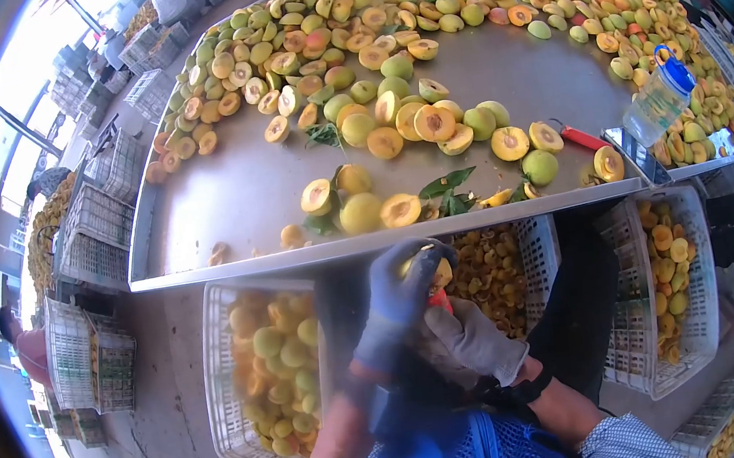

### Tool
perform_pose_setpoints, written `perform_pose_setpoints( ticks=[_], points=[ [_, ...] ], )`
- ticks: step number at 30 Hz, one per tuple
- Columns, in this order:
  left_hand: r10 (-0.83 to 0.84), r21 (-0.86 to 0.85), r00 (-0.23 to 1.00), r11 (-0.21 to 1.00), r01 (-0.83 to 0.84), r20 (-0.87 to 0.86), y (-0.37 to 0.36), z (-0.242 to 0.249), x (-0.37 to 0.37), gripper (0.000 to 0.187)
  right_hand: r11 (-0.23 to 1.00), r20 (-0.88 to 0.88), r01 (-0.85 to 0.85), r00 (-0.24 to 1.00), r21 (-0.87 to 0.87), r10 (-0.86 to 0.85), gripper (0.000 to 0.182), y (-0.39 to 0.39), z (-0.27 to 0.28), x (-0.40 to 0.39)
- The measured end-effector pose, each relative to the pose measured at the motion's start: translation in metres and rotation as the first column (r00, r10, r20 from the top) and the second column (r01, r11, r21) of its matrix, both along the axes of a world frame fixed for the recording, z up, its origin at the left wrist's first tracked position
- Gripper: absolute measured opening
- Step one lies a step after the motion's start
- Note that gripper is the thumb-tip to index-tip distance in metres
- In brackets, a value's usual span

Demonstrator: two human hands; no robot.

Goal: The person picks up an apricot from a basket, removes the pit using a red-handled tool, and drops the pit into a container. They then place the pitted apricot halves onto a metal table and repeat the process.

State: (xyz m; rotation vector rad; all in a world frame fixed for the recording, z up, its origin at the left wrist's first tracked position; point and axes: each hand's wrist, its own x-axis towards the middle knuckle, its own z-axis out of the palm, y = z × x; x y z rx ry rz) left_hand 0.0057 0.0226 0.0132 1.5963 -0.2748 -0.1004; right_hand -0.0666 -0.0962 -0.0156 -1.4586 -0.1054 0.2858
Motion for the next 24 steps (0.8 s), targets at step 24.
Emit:
perform_pose_setpoints(
  ticks=[24],
  points=[
    [-0.178,-0.391,0.945,0.918,0.059,-0.275,-0.014,-0.032,-0.004,0.051,0.919,-0.342,-0.05,0.919,0.39,0.195,0.044,-0.015,-0.032,-0.019]
  ],
)
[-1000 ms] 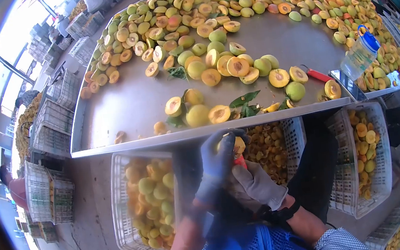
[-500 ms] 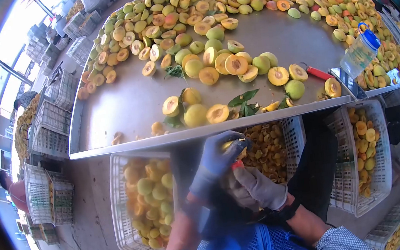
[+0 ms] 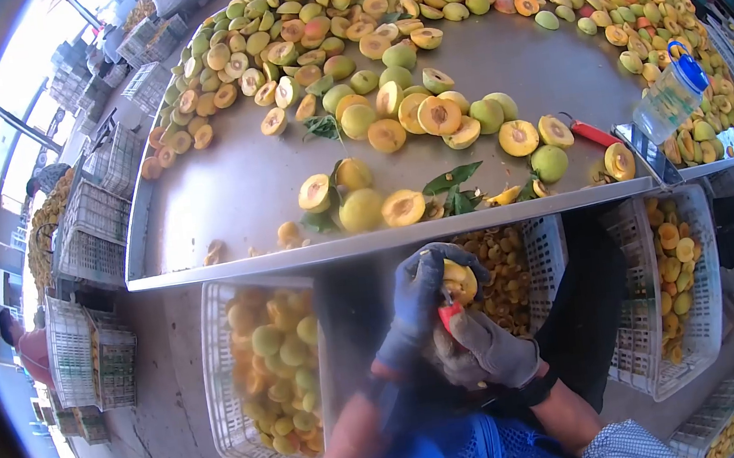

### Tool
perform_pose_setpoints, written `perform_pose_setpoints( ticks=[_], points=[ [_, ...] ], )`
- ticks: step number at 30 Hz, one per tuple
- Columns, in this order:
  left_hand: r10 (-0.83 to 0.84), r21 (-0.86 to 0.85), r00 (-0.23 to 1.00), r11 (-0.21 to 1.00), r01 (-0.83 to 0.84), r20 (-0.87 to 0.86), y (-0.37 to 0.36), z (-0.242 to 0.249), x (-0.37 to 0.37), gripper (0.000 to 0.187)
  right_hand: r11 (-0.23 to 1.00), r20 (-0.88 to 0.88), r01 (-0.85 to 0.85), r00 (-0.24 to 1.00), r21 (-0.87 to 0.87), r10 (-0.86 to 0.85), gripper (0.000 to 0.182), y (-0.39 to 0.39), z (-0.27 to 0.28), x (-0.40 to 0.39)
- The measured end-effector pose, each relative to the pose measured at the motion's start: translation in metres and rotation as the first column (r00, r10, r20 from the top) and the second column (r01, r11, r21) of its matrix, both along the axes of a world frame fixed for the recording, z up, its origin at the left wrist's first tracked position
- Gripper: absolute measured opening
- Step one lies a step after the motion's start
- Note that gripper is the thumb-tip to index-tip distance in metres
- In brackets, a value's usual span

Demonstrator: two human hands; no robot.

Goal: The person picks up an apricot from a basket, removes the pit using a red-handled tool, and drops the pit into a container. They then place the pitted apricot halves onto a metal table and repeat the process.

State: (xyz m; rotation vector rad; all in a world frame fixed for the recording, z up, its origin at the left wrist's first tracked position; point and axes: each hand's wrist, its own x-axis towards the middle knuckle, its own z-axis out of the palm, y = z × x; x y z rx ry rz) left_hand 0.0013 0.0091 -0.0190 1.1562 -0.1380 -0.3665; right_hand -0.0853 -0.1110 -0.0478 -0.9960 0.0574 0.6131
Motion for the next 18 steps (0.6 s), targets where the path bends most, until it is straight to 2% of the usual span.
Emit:
perform_pose_setpoints(
  ticks=[2,4,5,6,7,8,9,10,11,12,13,14,15,16,17,18],
  points=[
    [0.012,-0.01,0.999,1.0,-0.012,-0.042,-0.004,-0.002,-0.006,0.057,0.999,-0.009,-0.032,0.999,0.039,0.033,0.043,-0.006,0.009,0.0],
    [-0.028,-0.246,0.984,0.969,-0.017,-0.177,-0.006,-0.004,-0.007,0.058,0.989,-0.017,-0.082,0.996,0.12,0.085,0.04,-0.012,0.027,0.0],
    [0.096,-0.097,0.982,0.989,-0.112,-0.163,-0.006,0.001,-0.008,0.06,0.981,-0.017,-0.107,0.994,0.159,0.111,0.039,-0.015,0.034,0.0],
    [0.183,0.1,0.983,0.978,-0.183,0.006,0.001,0.009,-0.005,0.06,0.971,-0.013,-0.134,0.99,0.199,0.14,0.037,-0.019,0.037,0.001],
    [0.212,0.184,0.976,0.959,-0.217,0.047,0.016,0.019,-0.007,0.051,0.969,-0.008,-0.139,0.99,0.205,0.144,0.037,-0.024,0.016,-0.004],
    [0.242,0.264,0.966,0.929,-0.258,0.092,0.036,0.027,-0.01,0.041,0.98,0.296,0.064,0.955,-0.187,-0.006,0.036,-0.03,-0.024,-0.012],
    [0.207,0.498,0.939,0.804,-0.324,0.276,0.059,0.03,-0.016,0.043,0.81,0.602,0.366,0.798,-0.459,-0.019,0.035,-0.034,-0.045,-0.014],
    [0.118,0.677,0.894,0.613,-0.408,0.432,0.085,0.035,-0.02,0.046,0.815,0.605,0.358,0.796,-0.455,-0.011,0.035,-0.038,-0.036,-0.009],
    [-0.127,0.775,0.822,0.438,-0.456,0.555,0.118,0.049,-0.013,0.034,0.972,-0.02,0.229,0.973,-0.055,-0.231,0.036,-0.041,-0.02,-0.003],
    [-0.391,0.81,0.71,0.249,-0.531,0.586,0.139,0.064,-0.005,0.025,0.863,-0.645,0.353,0.763,0.363,-0.041,0.036,-0.041,-0.012,0.001],
    [-0.301,0.81,0.752,0.22,-0.544,0.587,0.142,0.072,-0.002,0.02,0.863,-0.64,0.344,0.768,0.37,-0.032,0.036,-0.037,-0.017,0.002],
    [-0.201,0.81,0.786,0.188,-0.555,0.585,0.146,0.078,-0.001,0.018,0.96,-0.464,0.218,0.878,0.173,-0.116,0.038,-0.031,-0.027,0.0],
    [-0.153,0.781,0.767,0.158,-0.604,0.623,0.14,0.083,0.009,0.018,0.989,-0.254,0.132,0.957,-0.06,-0.143,0.04,-0.024,-0.038,-0.004],
    [-0.091,0.812,0.811,0.168,-0.559,0.577,0.129,0.09,0.021,0.022,0.948,-0.027,0.1,0.993,-0.303,-0.113,0.041,-0.02,-0.042,-0.006],
    [-0.072,0.817,0.824,0.205,-0.538,0.561,0.121,0.084,0.037,0.027,0.947,-0.016,0.1,0.994,-0.305,-0.11,0.041,-0.017,-0.04,-0.005],
    [-0.156,0.803,0.793,0.226,-0.552,0.589,0.116,0.075,0.056,0.032,0.935,0.047,0.103,0.995,-0.338,-0.093,0.042,-0.014,-0.038,-0.004]
  ],
)
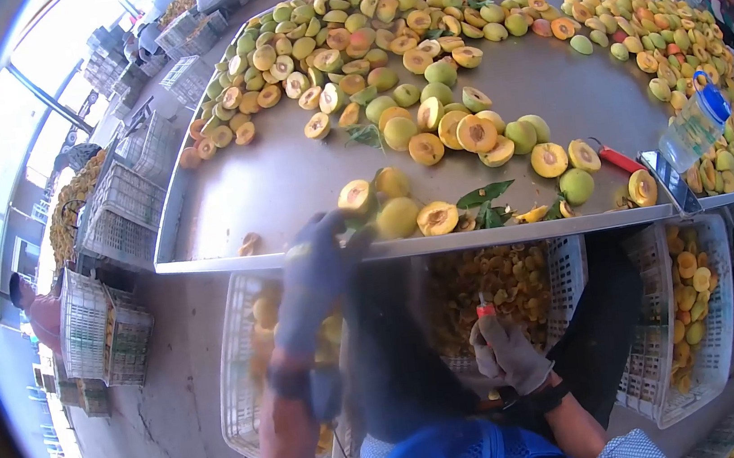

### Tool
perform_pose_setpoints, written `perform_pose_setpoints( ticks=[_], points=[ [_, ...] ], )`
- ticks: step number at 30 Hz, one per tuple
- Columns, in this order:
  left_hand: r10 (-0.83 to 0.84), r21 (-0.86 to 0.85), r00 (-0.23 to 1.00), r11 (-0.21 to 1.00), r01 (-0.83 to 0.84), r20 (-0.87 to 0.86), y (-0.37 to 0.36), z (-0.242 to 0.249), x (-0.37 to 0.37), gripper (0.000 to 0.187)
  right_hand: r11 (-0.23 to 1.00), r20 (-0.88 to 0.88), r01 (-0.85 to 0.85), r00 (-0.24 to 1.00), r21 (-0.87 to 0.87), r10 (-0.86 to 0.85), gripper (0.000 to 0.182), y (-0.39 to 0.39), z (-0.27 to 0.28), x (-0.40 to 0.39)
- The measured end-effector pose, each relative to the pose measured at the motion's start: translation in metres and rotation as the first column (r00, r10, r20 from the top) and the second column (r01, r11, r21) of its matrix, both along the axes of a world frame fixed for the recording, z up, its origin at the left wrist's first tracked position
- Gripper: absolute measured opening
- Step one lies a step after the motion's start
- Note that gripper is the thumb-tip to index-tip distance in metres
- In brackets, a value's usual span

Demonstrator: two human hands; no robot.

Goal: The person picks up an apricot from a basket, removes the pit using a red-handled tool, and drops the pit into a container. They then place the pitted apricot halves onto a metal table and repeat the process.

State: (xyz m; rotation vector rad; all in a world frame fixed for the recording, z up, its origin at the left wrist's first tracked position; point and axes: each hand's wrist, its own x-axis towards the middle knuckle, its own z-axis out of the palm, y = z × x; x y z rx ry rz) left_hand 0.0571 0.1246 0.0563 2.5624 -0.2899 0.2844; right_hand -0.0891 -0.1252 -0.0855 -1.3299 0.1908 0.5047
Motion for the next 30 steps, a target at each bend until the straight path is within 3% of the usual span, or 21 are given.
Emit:
perform_pose_setpoints(
  ticks=[2,4,5,6,8,10,13,15,16,18,19,22,23,24,26,28,30],
  points=[
    [-0.015,0.076,0.999,0.997,0.012,0.047,-0.006,-0.015,0.03,0.042,0.999,0.065,-0.011,0.998,-0.046,0.014,0.043,-0.001,0.0,-0.001],
    [0.105,0.247,0.992,0.962,-0.12,0.074,-0.01,-0.018,0.055,0.055,1.0,0.03,-0.029,0.999,0.005,0.029,0.041,-0.009,-0.008,-0.005],
    [0.055,0.225,0.993,0.974,-0.031,-0.102,-0.002,-0.022,0.066,0.061,1.0,0.032,-0.022,0.999,0.003,0.022,0.041,-0.013,-0.018,-0.009],
    [0.052,0.223,0.993,0.974,-0.028,-0.102,0.008,-0.029,0.073,0.061,1.0,0.014,0.004,1.0,0.026,-0.004,0.041,-0.016,-0.031,-0.013],
    [-0.082,-0.011,0.977,0.997,0.081,-0.196,0.02,-0.033,0.079,0.059,0.998,-0.001,0.026,1.0,0.049,-0.026,0.04,-0.018,-0.042,-0.013],
    [-0.096,-0.012,0.978,0.995,0.095,-0.184,0.022,-0.035,0.074,0.056,0.998,0.008,0.02,1.0,0.052,-0.02,0.039,-0.016,-0.048,-0.013],
    [-0.022,0.007,0.998,1.0,0.023,-0.057,0.008,-0.014,0.043,0.055,0.99,0.027,0.108,0.993,0.086,-0.111,0.038,0.003,0.013,0.001],
    [-0.118,-0.174,0.993,0.978,0.116,0.001,-0.011,0.005,0.005,0.057,0.987,0.005,0.115,0.993,0.111,-0.116,0.039,0.018,0.063,0.015],
    [-0.118,-0.18,0.993,0.977,0.114,-0.008,-0.018,0.006,-0.005,0.057,0.984,-0.001,0.116,0.993,0.133,-0.117,0.039,0.024,0.082,0.025],
    [-0.288,-0.079,0.957,0.954,0.289,0.029,-0.034,0.005,-0.025,0.062,0.971,0.051,0.133,0.988,0.2,-0.146,0.039,0.034,0.102,0.039],
    [-0.368,-0.154,0.93,0.92,0.361,-0.015,-0.041,0.006,-0.036,0.068,0.951,0.11,0.143,0.978,0.274,-0.179,0.04,0.035,0.107,0.042],
    [-0.493,-0.212,0.867,0.841,0.497,0.075,-0.064,0.0,-0.051,0.074,0.971,0.132,0.136,0.978,0.195,-0.163,0.041,0.028,0.102,0.05],
    [-0.479,-0.235,0.877,0.85,0.471,0.027,-0.067,0.002,-0.053,0.079,0.918,-0.129,0.137,0.987,0.372,-0.095,0.04,0.022,0.117,0.046],
    [-0.483,-0.245,0.875,0.845,0.475,0.029,-0.071,-0.004,-0.056,0.079,0.921,-0.132,0.143,0.986,0.362,-0.101,0.04,0.021,0.114,0.042],
    [-0.431,-0.476,0.9,0.78,0.406,0.062,-0.081,-0.024,-0.062,0.081,0.733,-0.397,0.292,0.917,0.614,-0.032,0.039,0.023,0.107,0.035],
    [-0.416,-0.527,0.907,0.758,0.385,0.064,-0.09,-0.043,-0.065,0.077,0.693,-0.435,0.32,0.9,0.647,-0.009,0.039,0.019,0.106,0.031],
    [-0.4,-0.697,0.917,0.658,0.285,-0.003,-0.092,-0.054,-0.07,0.071,0.649,-0.474,0.343,0.88,0.679,0.03,0.039,0.02,0.105,0.027]
  ],
)
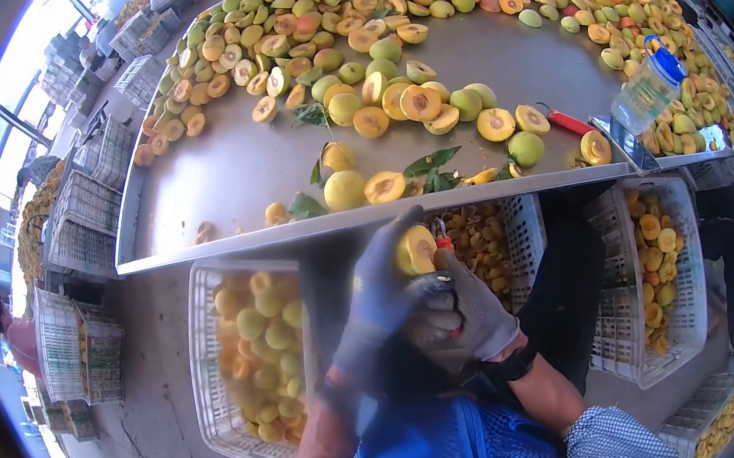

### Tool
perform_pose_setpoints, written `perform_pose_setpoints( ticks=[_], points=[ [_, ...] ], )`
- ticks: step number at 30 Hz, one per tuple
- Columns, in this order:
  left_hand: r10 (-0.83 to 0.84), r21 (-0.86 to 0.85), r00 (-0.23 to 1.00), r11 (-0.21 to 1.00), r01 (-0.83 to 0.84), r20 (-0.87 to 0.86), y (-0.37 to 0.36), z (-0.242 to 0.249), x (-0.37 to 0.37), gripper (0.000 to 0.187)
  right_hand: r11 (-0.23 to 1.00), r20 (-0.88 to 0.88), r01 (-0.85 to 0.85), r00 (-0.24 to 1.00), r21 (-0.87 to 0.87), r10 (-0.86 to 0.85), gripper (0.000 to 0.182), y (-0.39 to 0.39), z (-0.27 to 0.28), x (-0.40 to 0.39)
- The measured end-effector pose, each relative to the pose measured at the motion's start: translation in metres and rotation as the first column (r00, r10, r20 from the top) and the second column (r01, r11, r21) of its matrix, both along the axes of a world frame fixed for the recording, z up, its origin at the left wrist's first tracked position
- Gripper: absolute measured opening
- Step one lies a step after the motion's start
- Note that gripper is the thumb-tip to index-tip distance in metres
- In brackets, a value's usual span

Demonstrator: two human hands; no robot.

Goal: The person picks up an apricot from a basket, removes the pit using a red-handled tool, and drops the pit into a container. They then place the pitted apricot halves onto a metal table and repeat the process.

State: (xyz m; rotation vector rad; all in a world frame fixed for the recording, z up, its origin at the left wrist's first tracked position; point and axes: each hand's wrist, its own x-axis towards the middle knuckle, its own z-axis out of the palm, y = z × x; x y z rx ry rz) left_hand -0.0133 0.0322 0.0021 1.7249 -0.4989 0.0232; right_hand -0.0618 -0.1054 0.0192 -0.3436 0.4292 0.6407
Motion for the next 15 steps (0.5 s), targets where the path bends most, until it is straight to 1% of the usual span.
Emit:
perform_pose_setpoints(
  ticks=[1,2,3,4,5,6,7,8,9,10,11,12,13,14,15],
  points=[
    [0.004,0.002,1.0,1.0,-0.004,0.0,-0.001,0.0,-0.003,0.071,0.995,0.047,0.015,0.999,-0.101,-0.01,0.038,0.002,0.0,-0.001],
    [-0.022,-0.104,0.997,0.994,0.015,-0.067,-0.002,-0.001,-0.005,0.063,0.979,0.096,0.032,0.995,-0.2,-0.013,0.037,0.004,-0.001,-0.002],
    [-0.055,-0.21,0.99,0.977,0.026,-0.133,-0.002,-0.001,-0.007,0.055,0.98,0.094,0.027,0.995,-0.198,-0.009,0.037,0.004,-0.001,-0.001],
    [-0.052,-0.207,0.989,0.978,0.023,-0.135,-0.002,-0.004,-0.009,0.055,0.968,0.15,0.015,0.988,-0.25,0.023,0.036,0.004,0.0,0.0],
    [-0.003,-0.244,0.977,0.968,-0.05,-0.213,-0.002,-0.007,-0.009,0.051,0.953,0.204,0.009,0.977,-0.303,0.056,0.035,0.004,0.0,0.0],
    [0.041,-0.274,0.956,0.954,-0.124,-0.291,-0.002,-0.009,-0.009,0.05,0.954,0.204,0.009,0.977,-0.3,0.055,0.035,0.005,-0.006,0.0],
    [0.105,-0.331,0.953,0.922,-0.2,-0.285,-0.008,-0.011,-0.008,0.046,0.836,0.347,0.133,0.935,-0.532,0.072,0.032,0.007,-0.016,-0.001],
    [0.103,-0.328,0.953,0.924,-0.198,-0.284,-0.007,-0.01,-0.008,0.046,0.654,0.47,0.282,0.873,-0.702,0.127,0.03,0.008,-0.024,-0.001],
    [0.103,-0.364,0.941,0.904,-0.224,-0.322,-0.006,-0.01,-0.009,0.045,0.655,0.47,0.283,0.874,-0.701,0.126,0.03,0.007,-0.029,-0.003],
    [0.102,-0.398,0.927,0.882,-0.252,-0.361,-0.006,-0.01,-0.01,0.044,0.623,0.526,0.324,0.833,-0.712,0.169,0.028,0.004,-0.032,-0.006],
    [0.101,-0.398,0.926,0.882,-0.253,-0.363,-0.007,-0.011,-0.01,0.044,0.59,0.577,0.366,0.788,-0.72,0.215,0.027,0.002,-0.035,-0.008],
    [0.09,-0.429,0.905,0.858,-0.282,-0.416,-0.008,-0.012,-0.009,0.043,0.59,0.576,0.365,0.789,-0.721,0.215,0.027,0.002,-0.039,-0.008],
    [0.075,-0.456,0.881,0.833,-0.313,-0.466,-0.008,-0.014,-0.009,0.041,0.506,0.592,0.405,0.752,-0.762,0.29,0.027,0.002,-0.043,-0.008],
    [0.075,-0.456,0.881,0.833,-0.312,-0.467,-0.01,-0.016,-0.008,0.041,0.418,0.598,0.448,0.713,-0.79,0.365,0.027,0.002,-0.044,-0.008],
    [0.092,-0.424,0.898,0.857,-0.292,-0.431,-0.011,-0.018,-0.008,0.04,0.418,0.598,0.448,0.714,-0.79,0.364,0.027,0.002,-0.043,-0.008]
  ],
)
